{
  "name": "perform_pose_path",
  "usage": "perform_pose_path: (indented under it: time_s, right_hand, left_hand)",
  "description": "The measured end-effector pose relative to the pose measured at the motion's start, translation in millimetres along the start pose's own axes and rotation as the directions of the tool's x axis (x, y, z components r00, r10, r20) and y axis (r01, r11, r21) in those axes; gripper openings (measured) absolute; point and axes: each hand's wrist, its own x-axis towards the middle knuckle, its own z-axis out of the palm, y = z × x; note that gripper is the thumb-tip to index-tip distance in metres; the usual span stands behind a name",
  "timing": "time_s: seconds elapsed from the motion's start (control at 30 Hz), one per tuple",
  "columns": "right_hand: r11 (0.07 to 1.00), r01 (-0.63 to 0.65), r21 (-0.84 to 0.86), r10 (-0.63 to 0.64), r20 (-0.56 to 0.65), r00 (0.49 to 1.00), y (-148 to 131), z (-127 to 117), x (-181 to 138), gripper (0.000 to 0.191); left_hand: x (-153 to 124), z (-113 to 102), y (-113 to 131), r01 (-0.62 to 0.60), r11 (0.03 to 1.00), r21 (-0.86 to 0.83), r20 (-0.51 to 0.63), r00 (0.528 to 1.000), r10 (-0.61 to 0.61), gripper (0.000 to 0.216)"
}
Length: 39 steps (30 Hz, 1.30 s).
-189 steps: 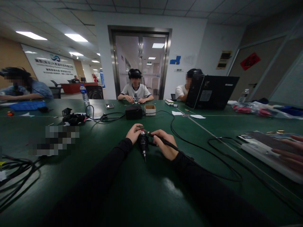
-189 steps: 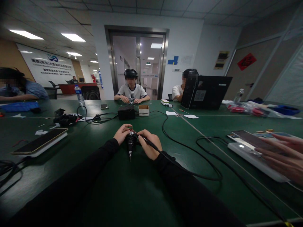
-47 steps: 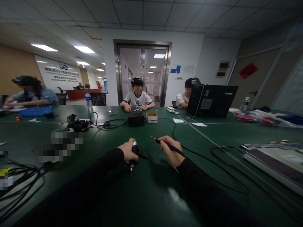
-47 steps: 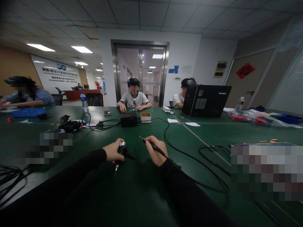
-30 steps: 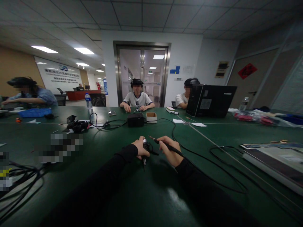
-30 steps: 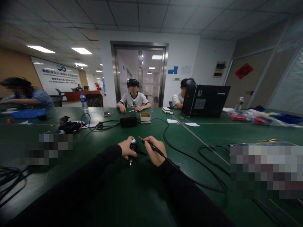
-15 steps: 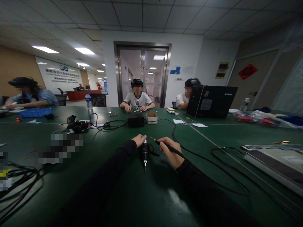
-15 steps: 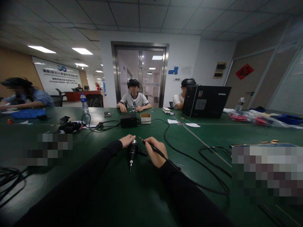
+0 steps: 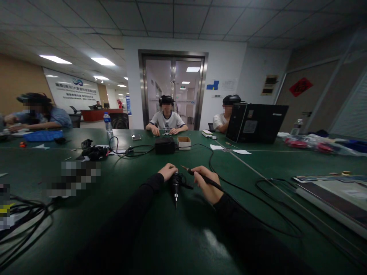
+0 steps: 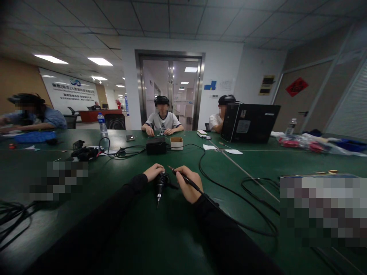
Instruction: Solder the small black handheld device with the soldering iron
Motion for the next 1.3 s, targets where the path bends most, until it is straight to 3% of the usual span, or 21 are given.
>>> perform_pose_path:
  time_s: [0.17, 0.33, 0.7, 1.07, 1.3]
  right_hand:
    - [1.0, 0.011, 0.011, -0.011, -0.005, 1.0, -1, 0, 0, 0.021]
    - [1.0, 0.022, 0.014, -0.022, -0.006, 1.0, -1, 1, 0, 0.021]
    - [1.0, 0.028, -0.004, -0.028, 0.0, 1.0, -6, 0, -2, 0.022]
    - [0.999, 0.032, 0.005, -0.032, 0.038, 0.999, -16, 5, -5, 0.022]
    - [0.999, 0.045, -0.017, -0.043, 0.087, 0.995, -18, 6, -6, 0.022]
  left_hand:
    - [-2, 7, -7, -0.079, 0.936, -0.344, -0.091, 0.995, 0.05, 0.028]
    - [-10, 7, -1, -0.101, 0.871, -0.48, -0.135, 0.99, 0.04, 0.028]
    - [-7, 9, -9, -0.165, 0.833, -0.528, -0.19, 0.979, 0.073, 0.017]
    - [-2, 11, -19, -0.221, 0.827, -0.517, -0.225, 0.967, 0.118, 0.025]
    - [-4, 10, -16, -0.262, 0.767, -0.585, -0.202, 0.964, 0.176, 0.026]
